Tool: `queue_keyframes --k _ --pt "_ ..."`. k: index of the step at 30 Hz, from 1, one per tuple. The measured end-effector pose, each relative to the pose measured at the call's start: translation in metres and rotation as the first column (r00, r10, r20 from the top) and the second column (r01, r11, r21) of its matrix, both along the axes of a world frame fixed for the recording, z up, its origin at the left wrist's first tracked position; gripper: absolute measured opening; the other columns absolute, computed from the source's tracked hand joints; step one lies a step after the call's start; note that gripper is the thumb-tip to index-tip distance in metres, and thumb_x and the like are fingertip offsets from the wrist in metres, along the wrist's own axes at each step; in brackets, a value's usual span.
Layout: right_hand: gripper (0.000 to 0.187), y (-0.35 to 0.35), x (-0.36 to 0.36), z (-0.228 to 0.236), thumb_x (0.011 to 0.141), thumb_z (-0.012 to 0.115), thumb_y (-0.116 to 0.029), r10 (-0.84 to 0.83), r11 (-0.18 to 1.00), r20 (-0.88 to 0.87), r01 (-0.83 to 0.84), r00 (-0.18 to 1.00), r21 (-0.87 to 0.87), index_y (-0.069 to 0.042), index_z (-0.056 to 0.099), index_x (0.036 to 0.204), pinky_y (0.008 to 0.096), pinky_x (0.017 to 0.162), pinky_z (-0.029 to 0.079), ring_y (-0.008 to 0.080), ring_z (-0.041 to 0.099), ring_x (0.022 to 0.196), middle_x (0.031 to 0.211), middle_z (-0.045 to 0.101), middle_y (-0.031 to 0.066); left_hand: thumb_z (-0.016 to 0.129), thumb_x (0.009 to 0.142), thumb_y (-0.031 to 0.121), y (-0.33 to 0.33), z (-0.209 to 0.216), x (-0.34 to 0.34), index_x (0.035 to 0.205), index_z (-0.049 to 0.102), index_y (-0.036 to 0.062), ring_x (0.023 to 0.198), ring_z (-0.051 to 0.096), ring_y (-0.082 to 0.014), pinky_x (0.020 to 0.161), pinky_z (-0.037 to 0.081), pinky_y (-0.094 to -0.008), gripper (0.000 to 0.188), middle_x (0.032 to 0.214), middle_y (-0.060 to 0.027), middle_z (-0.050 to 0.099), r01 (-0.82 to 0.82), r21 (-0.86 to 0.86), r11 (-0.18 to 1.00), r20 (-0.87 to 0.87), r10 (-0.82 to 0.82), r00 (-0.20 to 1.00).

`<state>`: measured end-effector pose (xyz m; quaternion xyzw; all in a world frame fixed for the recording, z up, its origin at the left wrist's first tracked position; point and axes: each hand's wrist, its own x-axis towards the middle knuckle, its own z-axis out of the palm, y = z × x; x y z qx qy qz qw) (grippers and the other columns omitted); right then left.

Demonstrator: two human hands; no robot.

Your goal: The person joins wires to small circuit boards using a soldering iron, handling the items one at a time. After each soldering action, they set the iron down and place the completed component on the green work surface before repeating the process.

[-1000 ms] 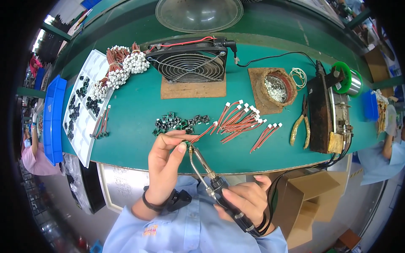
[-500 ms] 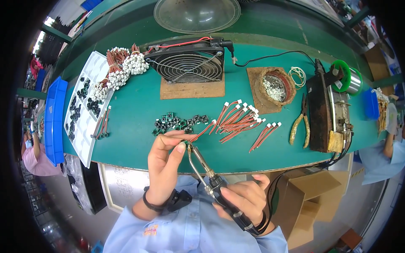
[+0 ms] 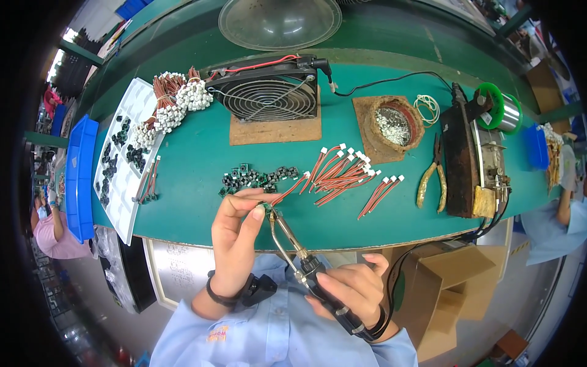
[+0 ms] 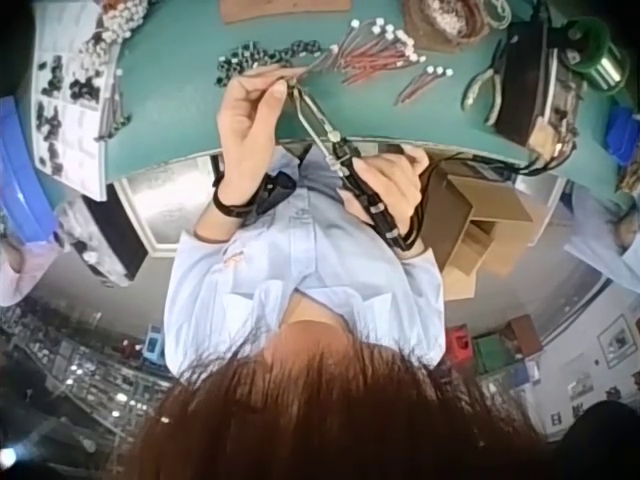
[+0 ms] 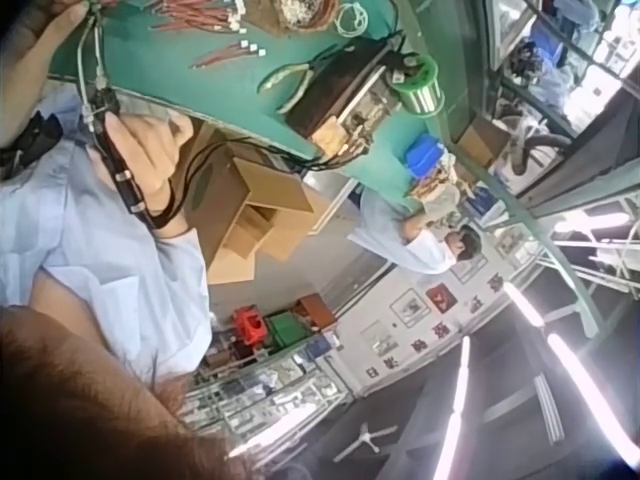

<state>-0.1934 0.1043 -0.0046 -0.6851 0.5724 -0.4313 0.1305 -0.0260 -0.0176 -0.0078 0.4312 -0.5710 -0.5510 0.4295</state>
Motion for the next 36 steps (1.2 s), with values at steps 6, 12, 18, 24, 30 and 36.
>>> queue_keyframes --k 6,12,18,24,30,36 --pt "0.045 0.001 -0.004 0.004 0.066 0.074 -0.028 0.032 0.999 0.0 -0.032 1.0 0.013 -0.01 0.059 0.103 0.0447 0.092 0.03 0.0179 0.056 0.067 0.077 0.061 0.0041 0.051 0.091 0.008 -0.001 0.002 0.001 0.093 0.049 0.0026 0.113 0.045 -0.0187 0.099 0.033 -0.0361 0.007 0.104 -0.0152 0.064 0.012 0.002 1.0 -0.005 -0.012 1.0" --pt "0.043 -0.004 -0.027 -0.008 0.074 0.07 -0.019 -0.237 0.962 0.062 0.243 0.969 -0.121 -0.006 0.054 0.112 0.0411 0.092 0.034 0.0176 0.054 0.084 0.099 0.056 0.0078 0.051 0.09 0.008 -0.002 0.021 0.004 0.091 0.05 0.0029 0.109 0.05 -0.0216 0.098 0.034 -0.0362 0.006 0.102 -0.0162 0.064 0.046 0.206 0.977 -0.229 0.003 0.973" --pt "0.033 -0.046 -0.047 -0.019 0.082 0.059 0.0 -0.581 0.812 0.023 0.581 0.814 -0.058 -0.001 0.051 0.114 0.029 0.085 0.041 0.0173 0.052 0.097 0.109 0.053 0.0109 0.05 0.089 0.008 -0.001 0.035 0.006 0.089 0.05 0.0032 0.1 0.057 -0.0248 0.094 0.037 -0.0351 0.005 0.099 -0.0175 0.062 0.148 0.4 0.905 -0.381 0.017 0.924" --pt "0.023 -0.037 -0.034 -0.02 0.084 0.06 -0.001 -0.492 0.866 0.5 0.461 0.713 0.195 -0.002 0.054 0.106 0.0288 0.078 0.045 0.0173 0.059 0.083 0.1 0.063 0.0112 0.048 0.09 0.007 0.001 0.026 0.015 0.09 0.049 0.0035 0.093 0.058 -0.0225 0.089 0.04 -0.0344 0.004 0.099 -0.0178 0.062 0.087 0.33 0.94 -0.352 0.037 0.935" --pt "0.029 -0.034 -0.065 -0.01 0.075 0.062 0.002 -0.275 0.956 -0.196 0.288 0.941 0.044 -0.006 0.056 0.102 0.0312 0.069 0.046 0.0242 0.059 0.075 0.083 0.061 0.0087 0.048 0.091 0.008 0.005 0.018 0.025 0.091 0.048 0.0044 0.083 0.057 -0.0169 0.075 0.048 -0.0308 0.004 0.1 -0.018 0.062 0.071 0.384 0.921 -0.255 0.032 0.966" --pt "0.025 -0.053 -0.077 0.0 0.071 0.063 -0.004 -0.008 1.0 -0.653 0.002 0.757 -0.01 -0.008 0.053 0.093 0.0334 0.069 0.049 0.0277 0.06 0.072 0.088 0.062 0.0118 0.049 0.091 0.01 0.006 0.013 0.021 0.091 0.047 0.0042 0.08 0.057 -0.0142 0.07 0.05 -0.0294 0.006 0.1 -0.0178 0.062 0.103 0.422 0.901 -0.247 0.005 0.969"
